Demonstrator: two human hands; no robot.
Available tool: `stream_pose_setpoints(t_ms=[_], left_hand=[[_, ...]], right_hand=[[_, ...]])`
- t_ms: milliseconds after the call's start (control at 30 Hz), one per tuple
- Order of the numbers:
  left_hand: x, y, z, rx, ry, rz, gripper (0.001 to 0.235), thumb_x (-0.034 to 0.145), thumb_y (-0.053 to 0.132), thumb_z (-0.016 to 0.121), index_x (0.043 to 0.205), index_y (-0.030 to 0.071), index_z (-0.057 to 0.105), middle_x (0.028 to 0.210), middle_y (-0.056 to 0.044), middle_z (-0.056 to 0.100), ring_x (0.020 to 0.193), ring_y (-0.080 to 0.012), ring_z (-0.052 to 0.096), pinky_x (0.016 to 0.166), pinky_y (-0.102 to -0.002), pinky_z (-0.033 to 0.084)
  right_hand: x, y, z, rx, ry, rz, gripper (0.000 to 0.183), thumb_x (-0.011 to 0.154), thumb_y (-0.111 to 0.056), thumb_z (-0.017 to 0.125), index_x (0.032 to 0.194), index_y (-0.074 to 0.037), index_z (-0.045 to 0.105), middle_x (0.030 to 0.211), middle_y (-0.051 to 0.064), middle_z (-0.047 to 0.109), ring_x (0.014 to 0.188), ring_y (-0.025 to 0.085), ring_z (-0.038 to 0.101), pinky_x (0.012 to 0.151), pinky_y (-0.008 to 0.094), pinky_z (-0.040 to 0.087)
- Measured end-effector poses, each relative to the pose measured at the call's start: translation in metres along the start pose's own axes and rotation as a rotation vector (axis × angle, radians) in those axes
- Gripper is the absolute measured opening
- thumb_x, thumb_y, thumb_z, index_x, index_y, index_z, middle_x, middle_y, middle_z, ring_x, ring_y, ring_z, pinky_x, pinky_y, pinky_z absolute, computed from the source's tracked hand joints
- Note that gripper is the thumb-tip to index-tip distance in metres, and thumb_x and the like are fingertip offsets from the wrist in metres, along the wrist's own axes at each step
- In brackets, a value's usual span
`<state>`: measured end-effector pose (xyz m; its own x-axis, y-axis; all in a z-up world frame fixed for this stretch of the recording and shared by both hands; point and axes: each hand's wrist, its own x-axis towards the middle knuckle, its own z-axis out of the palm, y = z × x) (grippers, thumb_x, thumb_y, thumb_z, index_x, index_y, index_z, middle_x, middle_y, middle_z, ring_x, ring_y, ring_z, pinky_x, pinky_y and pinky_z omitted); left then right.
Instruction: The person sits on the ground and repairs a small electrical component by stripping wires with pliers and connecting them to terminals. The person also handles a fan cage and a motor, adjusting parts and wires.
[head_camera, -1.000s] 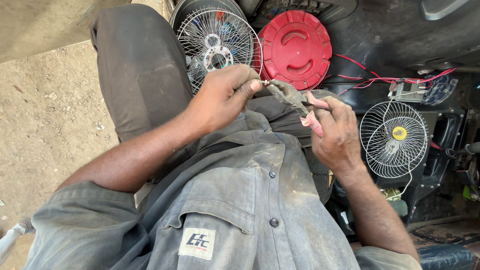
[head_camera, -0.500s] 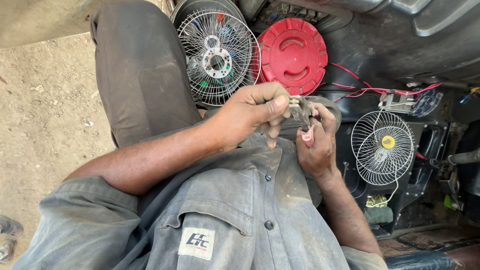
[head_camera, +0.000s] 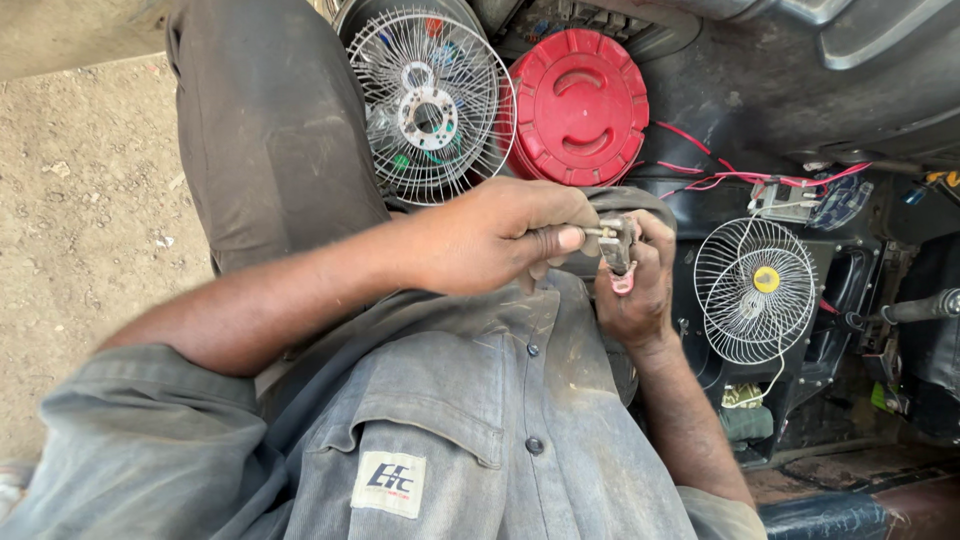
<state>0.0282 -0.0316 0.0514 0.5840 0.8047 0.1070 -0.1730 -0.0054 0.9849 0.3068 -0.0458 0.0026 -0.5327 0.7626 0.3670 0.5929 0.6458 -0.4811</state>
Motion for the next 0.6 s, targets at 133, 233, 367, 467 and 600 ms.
stream_pose_setpoints(t_ms=[133, 233, 367, 467, 600], left_hand=[[0.004, 0.019, -0.013, 0.077, -0.184, -0.126, 0.026, 0.105, 0.024, 0.054, 0.108, 0.002, 0.067, 0.086, -0.006, 0.067, 0.069, -0.0115, 0.072, 0.061, -0.028, 0.064], [0.004, 0.026, -0.013, 0.108, -0.188, -0.163, 0.024, 0.101, 0.024, 0.06, 0.101, 0.002, 0.069, 0.077, -0.004, 0.068, 0.062, -0.0114, 0.073, 0.056, -0.029, 0.064], [0.001, 0.023, -0.005, 0.289, -0.012, 0.045, 0.018, 0.095, 0.022, 0.07, 0.097, 0.004, 0.074, 0.071, -0.007, 0.07, 0.06, -0.0183, 0.073, 0.058, -0.035, 0.058], [-0.003, 0.018, -0.002, 0.474, 0.117, 0.326, 0.016, 0.093, 0.019, 0.074, 0.098, 0.004, 0.075, 0.082, -0.014, 0.072, 0.077, -0.0322, 0.071, 0.066, -0.042, 0.055], [-0.006, 0.018, -0.005, 0.5, 0.013, 0.229, 0.016, 0.093, 0.02, 0.071, 0.095, 0.004, 0.075, 0.079, -0.016, 0.071, 0.075, -0.0348, 0.071, 0.065, -0.044, 0.054]], right_hand=[[0.003, 0.004, -0.008, -0.051, -0.023, -0.123, 0.039, 0.086, 0.007, 0.067, 0.122, 0.002, 0.05, 0.131, 0.024, 0.052, 0.122, 0.043, 0.055, 0.107, 0.053, 0.049], [0.003, 0.006, -0.013, -0.039, -0.044, -0.144, 0.04, 0.086, 0.007, 0.069, 0.12, 0.0, 0.049, 0.129, 0.023, 0.053, 0.117, 0.04, 0.058, 0.101, 0.051, 0.052], [-0.001, 0.008, -0.01, 0.019, -0.04, -0.103, 0.041, 0.086, 0.011, 0.065, 0.121, 0.0, 0.047, 0.127, 0.023, 0.052, 0.109, 0.036, 0.06, 0.092, 0.045, 0.054], [-0.005, 0.01, -0.007, 0.049, -0.05, -0.089, 0.045, 0.082, 0.011, 0.062, 0.122, 0.0, 0.047, 0.126, 0.024, 0.051, 0.107, 0.037, 0.06, 0.09, 0.045, 0.054], [-0.009, 0.011, -0.006, 0.051, -0.074, -0.09, 0.044, 0.08, 0.01, 0.064, 0.118, -0.002, 0.046, 0.126, 0.024, 0.052, 0.107, 0.037, 0.061, 0.09, 0.045, 0.054]])
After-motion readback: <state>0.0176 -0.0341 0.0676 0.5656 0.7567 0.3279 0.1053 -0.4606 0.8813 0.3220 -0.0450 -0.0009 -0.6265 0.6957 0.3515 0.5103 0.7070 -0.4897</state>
